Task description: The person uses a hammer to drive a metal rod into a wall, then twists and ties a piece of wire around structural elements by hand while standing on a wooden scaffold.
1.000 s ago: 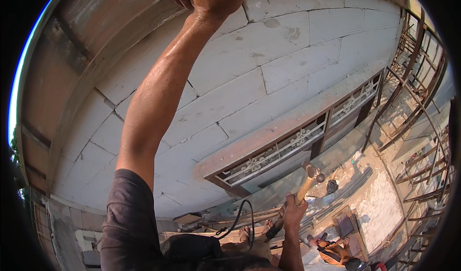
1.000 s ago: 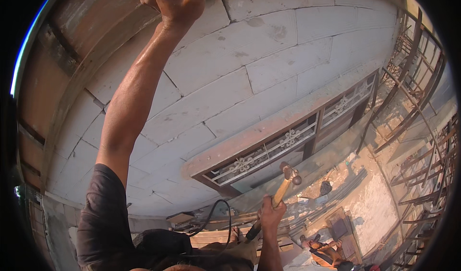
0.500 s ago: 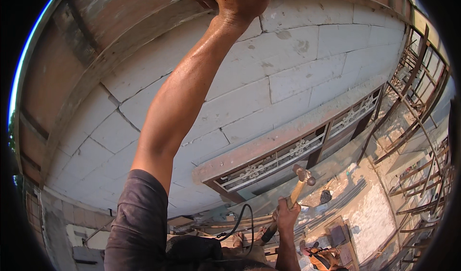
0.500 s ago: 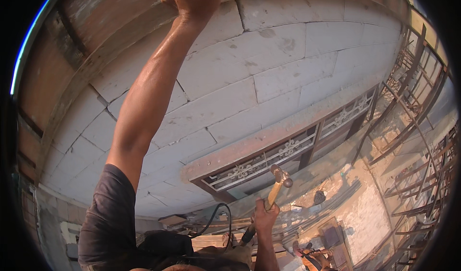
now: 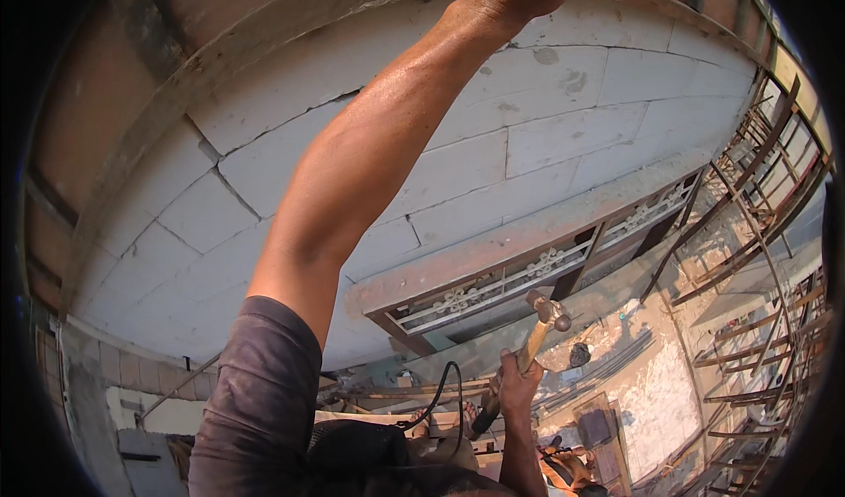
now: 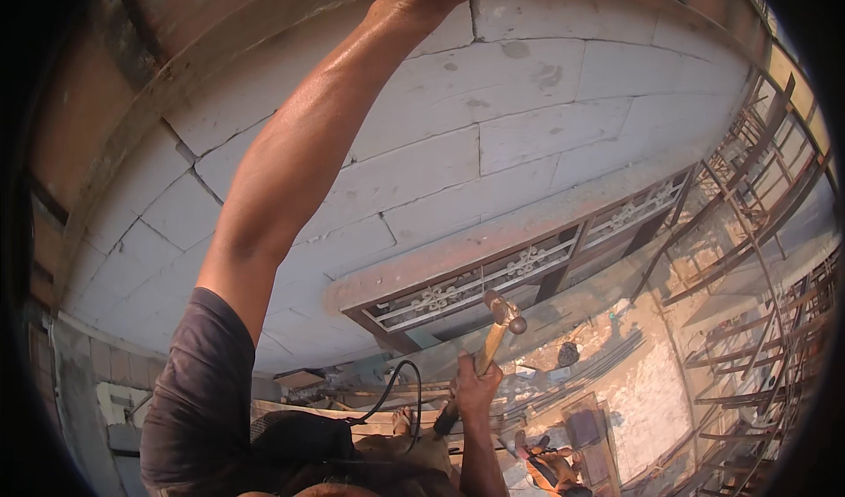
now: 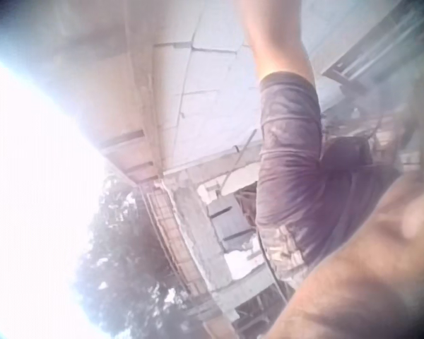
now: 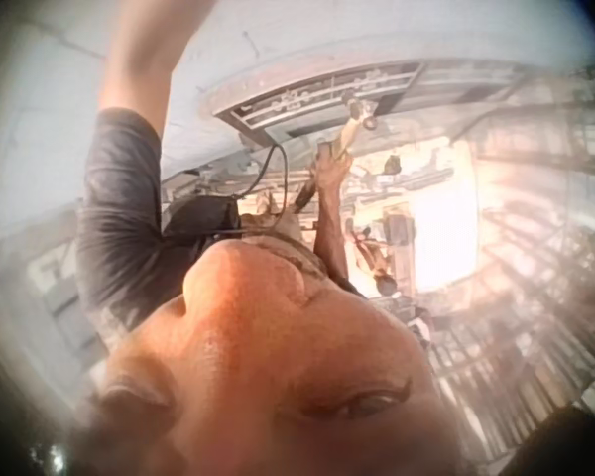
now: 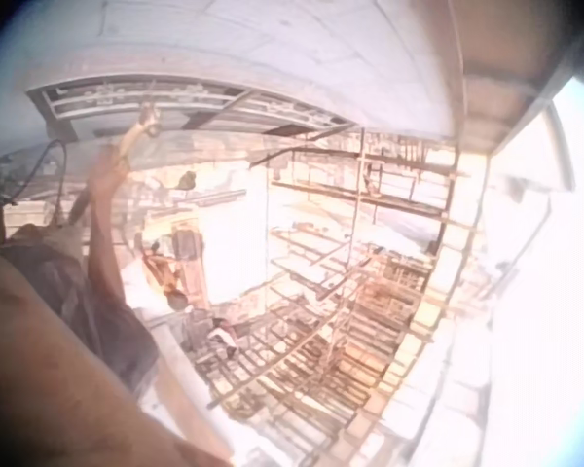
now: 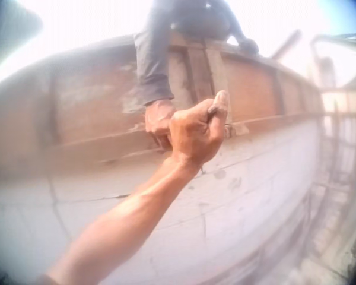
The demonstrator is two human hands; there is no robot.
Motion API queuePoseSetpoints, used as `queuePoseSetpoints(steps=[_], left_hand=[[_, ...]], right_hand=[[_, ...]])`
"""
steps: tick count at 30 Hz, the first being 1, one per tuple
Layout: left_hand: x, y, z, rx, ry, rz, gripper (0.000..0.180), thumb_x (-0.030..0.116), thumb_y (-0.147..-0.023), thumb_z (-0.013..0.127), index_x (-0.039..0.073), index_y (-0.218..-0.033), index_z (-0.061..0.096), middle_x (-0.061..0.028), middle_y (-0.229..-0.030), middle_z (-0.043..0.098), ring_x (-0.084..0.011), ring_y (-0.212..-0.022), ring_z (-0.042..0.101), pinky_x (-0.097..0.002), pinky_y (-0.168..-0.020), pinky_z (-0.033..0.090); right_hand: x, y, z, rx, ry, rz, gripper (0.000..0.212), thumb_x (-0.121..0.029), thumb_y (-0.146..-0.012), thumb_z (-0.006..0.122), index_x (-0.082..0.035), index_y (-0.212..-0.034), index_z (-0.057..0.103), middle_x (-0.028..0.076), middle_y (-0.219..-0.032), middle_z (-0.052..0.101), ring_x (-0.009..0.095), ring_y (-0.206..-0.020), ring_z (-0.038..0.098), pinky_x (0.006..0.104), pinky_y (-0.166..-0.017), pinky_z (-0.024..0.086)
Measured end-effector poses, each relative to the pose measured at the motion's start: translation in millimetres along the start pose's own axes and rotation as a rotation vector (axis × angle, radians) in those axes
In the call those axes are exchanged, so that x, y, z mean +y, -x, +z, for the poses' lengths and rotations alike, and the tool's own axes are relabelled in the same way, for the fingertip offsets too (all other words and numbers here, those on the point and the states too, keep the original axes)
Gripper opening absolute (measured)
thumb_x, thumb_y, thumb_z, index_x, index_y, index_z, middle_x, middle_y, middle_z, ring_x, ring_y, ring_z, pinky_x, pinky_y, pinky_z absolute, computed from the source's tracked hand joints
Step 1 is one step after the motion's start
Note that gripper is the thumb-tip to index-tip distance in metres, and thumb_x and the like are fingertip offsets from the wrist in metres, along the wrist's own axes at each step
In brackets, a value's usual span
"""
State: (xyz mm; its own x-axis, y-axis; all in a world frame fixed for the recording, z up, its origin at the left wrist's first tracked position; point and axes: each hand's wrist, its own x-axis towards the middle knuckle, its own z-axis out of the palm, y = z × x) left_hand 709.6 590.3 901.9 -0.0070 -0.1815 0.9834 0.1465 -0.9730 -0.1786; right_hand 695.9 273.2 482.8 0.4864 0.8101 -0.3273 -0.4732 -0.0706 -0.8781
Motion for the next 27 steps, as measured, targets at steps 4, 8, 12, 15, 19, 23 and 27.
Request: queuePoseSetpoints(steps=[4,8,12,15,19,23,27], left_hand=[[-1,4,1,-0.02,-0.051,0.027,0.045,0.024,-0.103,0.063,0.005,-0.063,0.055,-0.0114,-0.049,0.051,-0.0202,-0.039,0.047,-0.0378,-0.041,0.036],[3,6,5,0.012,0.011,0.073,0.042,0.021,-0.1,0.066,0.007,-0.062,0.054,-0.0118,-0.049,0.051,-0.0229,-0.039,0.051,-0.038,-0.04,0.038],[-2,15,2,-0.059,0.011,0.054,0.04,0.02,-0.1,0.066,0.006,-0.064,0.055,-0.0123,-0.051,0.053,-0.0242,-0.039,0.051,-0.0378,-0.041,0.039],[-9,16,-10,-0.029,-0.066,0.052,0.037,0.022,-0.1,0.064,0.006,-0.067,0.058,-0.0144,-0.053,0.055,-0.0261,-0.042,0.055,-0.039,-0.043,0.042],[4,14,5,0.011,0.042,0.118,0.03,0.023,-0.099,0.066,0.007,-0.073,0.066,-0.0149,-0.057,0.059,-0.0278,-0.047,0.062,-0.0401,-0.046,0.045],[-2,20,6,-0.136,-0.14,0.011,0.046,0.034,-0.098,0.067,0.015,-0.058,0.056,-0.0021,-0.042,0.044,-0.0209,-0.036,0.044,-0.0367,-0.04,0.038],[-13,27,10,-0.069,-0.14,0.046,0.046,0.035,-0.097,0.067,0.016,-0.056,0.056,-0.0031,-0.043,0.047,-0.0231,-0.037,0.046,-0.0377,-0.04,0.038]], right_hand=[[8,3,1,-0.003,0.039,0.054,0.029,-0.012,-0.095,0.068,-0.007,-0.074,0.049,0.0,-0.053,0.045,0.01,-0.038,0.042,0.0292,-0.036,0.034],[-4,-4,3,-0.028,-0.005,-0.034,0.036,-0.012,-0.097,0.067,-0.008,-0.067,0.047,0.0,-0.051,0.045,0.01,-0.038,0.043,0.0293,-0.037,0.035],[-68,-41,8,-0.019,0.018,-0.38,0.035,-0.014,-0.098,0.062,-0.009,-0.068,0.045,-0.002,-0.051,0.042,0.008,-0.039,0.039,0.0293,-0.037,0.037],[-187,-37,72,0.016,-0.134,-0.646,0.036,-0.014,-0.097,0.062,-0.01,-0.066,0.045,-0.002,-0.049,0.04,0.008,-0.038,0.039,0.0288,-0.036,0.038],[-292,-17,115,-0.02,-0.181,-0.937,0.038,-0.015,-0.097,0.063,-0.01,-0.064,0.045,-0.002,-0.049,0.041,0.007,-0.038,0.039,0.0272,-0.036,0.037],[-313,-7,137,-0.11,0.033,-0.95,0.029,-0.023,-0.097,0.064,-0.01,-0.075,0.049,-0.002,-0.051,0.036,0.01,-0.038,0.037,0.0301,-0.039,0.036],[-307,-14,126,-0.12,0.125,-0.81,0.038,-0.018,-0.098,0.065,-0.011,-0.065,0.047,-0.002,-0.05,0.042,0.007,-0.037,0.04,0.0265,-0.035,0.035]])
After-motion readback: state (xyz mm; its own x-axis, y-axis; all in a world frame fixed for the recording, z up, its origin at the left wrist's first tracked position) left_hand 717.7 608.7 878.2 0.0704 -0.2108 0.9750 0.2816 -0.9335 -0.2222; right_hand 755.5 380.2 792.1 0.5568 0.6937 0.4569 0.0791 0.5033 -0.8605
